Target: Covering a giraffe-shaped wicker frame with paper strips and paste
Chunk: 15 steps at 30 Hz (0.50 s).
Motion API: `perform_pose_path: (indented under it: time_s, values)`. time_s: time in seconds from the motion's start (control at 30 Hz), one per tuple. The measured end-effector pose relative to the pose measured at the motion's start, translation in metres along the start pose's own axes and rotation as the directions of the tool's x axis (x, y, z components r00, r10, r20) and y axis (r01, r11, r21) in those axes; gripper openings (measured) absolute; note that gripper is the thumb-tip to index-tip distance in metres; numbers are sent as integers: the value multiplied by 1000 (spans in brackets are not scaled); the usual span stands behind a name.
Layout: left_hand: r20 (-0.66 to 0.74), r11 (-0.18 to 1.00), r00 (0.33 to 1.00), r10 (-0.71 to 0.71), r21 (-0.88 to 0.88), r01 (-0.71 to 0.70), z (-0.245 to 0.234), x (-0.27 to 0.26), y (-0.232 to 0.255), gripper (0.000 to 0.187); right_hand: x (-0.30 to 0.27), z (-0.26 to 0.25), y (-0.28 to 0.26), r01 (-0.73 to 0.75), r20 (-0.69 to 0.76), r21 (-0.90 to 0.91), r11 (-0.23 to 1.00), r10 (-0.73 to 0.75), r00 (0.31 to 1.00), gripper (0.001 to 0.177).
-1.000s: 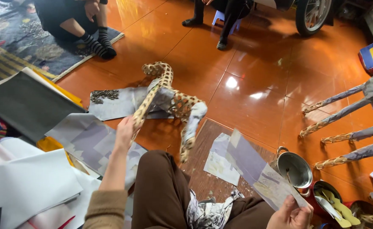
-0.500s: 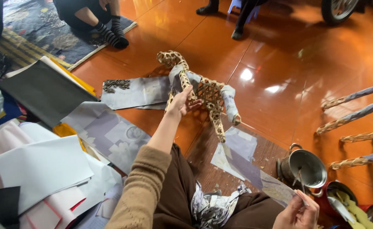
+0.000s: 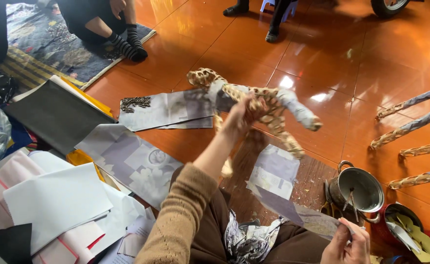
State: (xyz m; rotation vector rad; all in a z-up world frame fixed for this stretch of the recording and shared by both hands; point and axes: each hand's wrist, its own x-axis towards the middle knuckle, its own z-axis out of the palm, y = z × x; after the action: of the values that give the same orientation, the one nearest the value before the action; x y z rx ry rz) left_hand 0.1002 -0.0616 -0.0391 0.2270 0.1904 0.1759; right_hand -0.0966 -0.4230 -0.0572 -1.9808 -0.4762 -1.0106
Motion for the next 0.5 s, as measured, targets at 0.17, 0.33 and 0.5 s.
perform_pose_path:
  time_s: [0.17, 0.33, 0.5]
  values:
    - [-23, 929, 943, -332, 164, 331, -62, -60, -58, 25, 1, 1, -3, 73, 35, 70, 995, -75, 997, 15]
    - [-79, 843, 936, -343, 414, 344, -114, -95, -88, 12, 1, 4, -13, 46, 72, 136, 990, -57, 996, 17]
    - [-48, 857, 943, -329, 404, 320, -146, -87, -95, 32, -10, 14, -4, -26, 72, 147, 989, 15, 997, 14]
